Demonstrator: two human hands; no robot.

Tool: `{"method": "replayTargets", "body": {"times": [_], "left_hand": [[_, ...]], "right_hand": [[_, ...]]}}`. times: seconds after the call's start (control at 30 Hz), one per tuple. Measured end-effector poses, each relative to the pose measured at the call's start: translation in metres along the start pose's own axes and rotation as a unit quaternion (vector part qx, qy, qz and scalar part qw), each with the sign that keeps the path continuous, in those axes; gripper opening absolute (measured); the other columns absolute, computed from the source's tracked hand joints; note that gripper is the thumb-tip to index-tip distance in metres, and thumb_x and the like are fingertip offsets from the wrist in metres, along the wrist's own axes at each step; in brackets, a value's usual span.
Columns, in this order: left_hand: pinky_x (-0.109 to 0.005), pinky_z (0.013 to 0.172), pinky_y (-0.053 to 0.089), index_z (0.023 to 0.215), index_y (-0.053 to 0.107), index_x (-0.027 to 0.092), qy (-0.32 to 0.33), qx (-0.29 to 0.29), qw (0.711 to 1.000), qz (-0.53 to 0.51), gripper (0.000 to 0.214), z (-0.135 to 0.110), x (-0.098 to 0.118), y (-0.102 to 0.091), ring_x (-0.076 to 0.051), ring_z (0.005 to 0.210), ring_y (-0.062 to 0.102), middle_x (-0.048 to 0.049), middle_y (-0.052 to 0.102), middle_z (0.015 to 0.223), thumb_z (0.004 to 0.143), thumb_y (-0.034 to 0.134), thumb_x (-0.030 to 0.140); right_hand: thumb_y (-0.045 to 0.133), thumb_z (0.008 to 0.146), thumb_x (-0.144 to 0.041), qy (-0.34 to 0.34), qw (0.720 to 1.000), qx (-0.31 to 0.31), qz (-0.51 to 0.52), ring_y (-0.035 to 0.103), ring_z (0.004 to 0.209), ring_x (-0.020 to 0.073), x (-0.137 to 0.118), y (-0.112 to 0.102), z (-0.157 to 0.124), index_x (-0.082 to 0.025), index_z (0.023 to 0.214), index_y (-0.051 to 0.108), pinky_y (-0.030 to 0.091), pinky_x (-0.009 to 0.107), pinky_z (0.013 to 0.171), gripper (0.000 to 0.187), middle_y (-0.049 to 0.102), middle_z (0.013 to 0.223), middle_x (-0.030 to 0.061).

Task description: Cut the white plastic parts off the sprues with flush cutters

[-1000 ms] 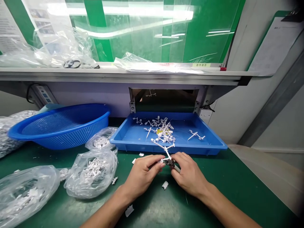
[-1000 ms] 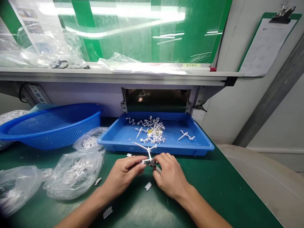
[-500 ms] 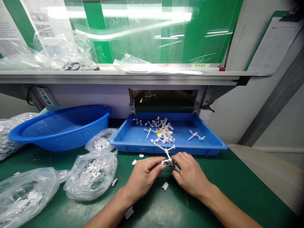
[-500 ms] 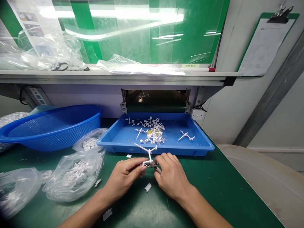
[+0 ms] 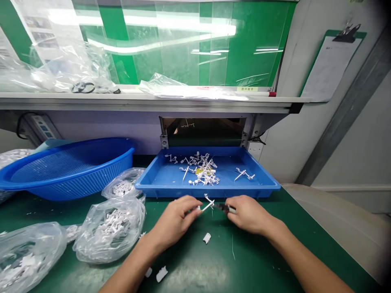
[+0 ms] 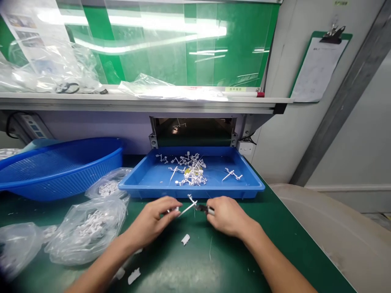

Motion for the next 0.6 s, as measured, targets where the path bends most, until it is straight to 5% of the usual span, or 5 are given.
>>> {"method": "replayTargets", "body": {"times": [0.1, 0.23, 0.4, 0.6], "left_hand": [[-0.026, 0.085, 0.045, 0.103, 0.071, 0.025, -0.057, 0.074, 0.995, 0.022, 0.021, -0.007, -0.002, -0.043, -0.016, 0.094, 0.061, -0.0013, 0.064, 0.105, 0.093, 0.056, 0.035], [-0.028, 0.082, 0.046, 0.108, 0.069, 0.027, -0.113, 0.151, 0.980, 0.055, 0.026, -0.041, 0.000, -0.096, -0.017, 0.090, 0.061, -0.0010, 0.064, 0.098, 0.090, 0.059, 0.042], [-0.027, 0.069, 0.049, 0.106, 0.068, 0.022, -0.211, 0.190, 0.959, 0.013, 0.035, -0.102, -0.002, -0.133, -0.018, 0.077, 0.062, -0.0028, 0.067, 0.092, 0.086, 0.061, 0.050], [-0.031, 0.081, 0.052, 0.101, 0.070, 0.019, -0.290, 0.237, 0.920, 0.119, 0.038, -0.181, -0.012, -0.184, -0.024, 0.088, 0.065, -0.0068, 0.071, 0.097, 0.084, 0.060, 0.051]], "right_hand": [[0.047, 0.088, -0.030, 0.018, 0.997, 0.072, 0.032, 0.059, 0.080, 0.0179, 0.004, -0.013, -0.001, -0.025, 0.099, 0.062, 0.037, 0.028, 0.067, 0.019, 0.068, 0.091, 0.0008], [0.046, 0.092, -0.033, -0.058, 0.994, 0.087, 0.012, 0.058, 0.098, 0.0229, -0.020, 0.012, 0.004, -0.028, 0.141, 0.040, 0.042, 0.035, 0.084, 0.049, 0.064, 0.109, 0.0059], [0.051, 0.087, -0.022, -0.125, 0.986, 0.039, -0.102, 0.054, 0.086, 0.0249, -0.043, 0.045, 0.010, -0.028, 0.119, 0.059, 0.041, 0.038, 0.076, 0.033, 0.063, 0.094, 0.0053], [0.051, 0.091, -0.035, -0.112, 0.987, 0.101, 0.050, 0.058, 0.091, 0.0204, -0.017, 0.027, -0.003, -0.030, 0.112, 0.060, 0.045, 0.033, 0.076, 0.024, 0.064, 0.103, 0.0023]]}}
Point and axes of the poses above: each hand's wrist, its own z-axis towards the middle knuckle, its own y-axis out of the palm, x = y × z, the point moved 6 cm from there along z, towards the middle knuckle
